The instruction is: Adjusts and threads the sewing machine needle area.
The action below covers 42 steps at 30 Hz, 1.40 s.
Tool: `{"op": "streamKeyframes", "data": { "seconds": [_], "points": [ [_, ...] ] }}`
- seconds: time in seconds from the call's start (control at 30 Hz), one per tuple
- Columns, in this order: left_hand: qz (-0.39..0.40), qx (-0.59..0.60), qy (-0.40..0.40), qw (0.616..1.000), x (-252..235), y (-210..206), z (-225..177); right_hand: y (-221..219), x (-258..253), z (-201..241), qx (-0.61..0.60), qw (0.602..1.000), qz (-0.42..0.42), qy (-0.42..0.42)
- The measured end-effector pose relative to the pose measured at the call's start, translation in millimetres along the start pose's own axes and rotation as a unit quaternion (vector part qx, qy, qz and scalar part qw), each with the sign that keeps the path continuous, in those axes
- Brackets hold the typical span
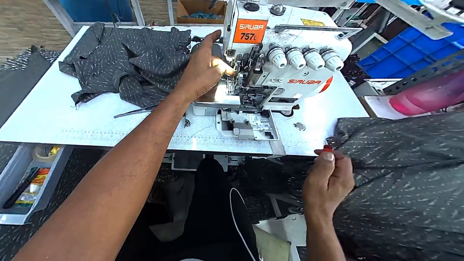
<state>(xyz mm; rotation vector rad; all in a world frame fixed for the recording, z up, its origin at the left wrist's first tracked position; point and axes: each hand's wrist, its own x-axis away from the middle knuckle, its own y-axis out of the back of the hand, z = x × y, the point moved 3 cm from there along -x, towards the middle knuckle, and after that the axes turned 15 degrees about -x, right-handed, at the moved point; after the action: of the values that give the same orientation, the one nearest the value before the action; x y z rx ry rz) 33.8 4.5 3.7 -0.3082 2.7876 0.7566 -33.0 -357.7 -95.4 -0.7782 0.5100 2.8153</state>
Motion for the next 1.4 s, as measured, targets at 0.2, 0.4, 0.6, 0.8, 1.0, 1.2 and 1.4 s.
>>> {"op": "streamKeyframes", "data": {
  "seconds": [0.2,0.4,0.6,0.8,1.0,1.2,1.4],
  "points": [
    [0.019,0.012,-0.009,1.0,0,0,-3,-4,19,21,0.03,0.996,0.024,0.075],
    [0.022,0.049,-0.029,0.998,1,1,-3,-12,11,64,-0.008,0.981,0.003,0.195],
    [0.026,0.085,-0.034,0.995,1,2,-3,-48,-5,99,-0.225,0.94,-0.008,0.257],
    [0.023,0.084,-0.027,0.996,4,4,-6,-98,-23,106,-0.216,0.937,-0.003,0.274],
    [0.021,0.077,-0.037,0.996,4,4,-5,-130,-41,90,-0.282,0.933,-0.028,0.22],
    [0.023,0.074,-0.044,0.996,4,4,-3,-141,-56,81,-0.342,0.926,-0.037,0.156],
    [0.014,0.064,-0.048,0.997,3,4,-3,-145,-60,79,-0.36,0.921,-0.032,0.145]
  ]
}}
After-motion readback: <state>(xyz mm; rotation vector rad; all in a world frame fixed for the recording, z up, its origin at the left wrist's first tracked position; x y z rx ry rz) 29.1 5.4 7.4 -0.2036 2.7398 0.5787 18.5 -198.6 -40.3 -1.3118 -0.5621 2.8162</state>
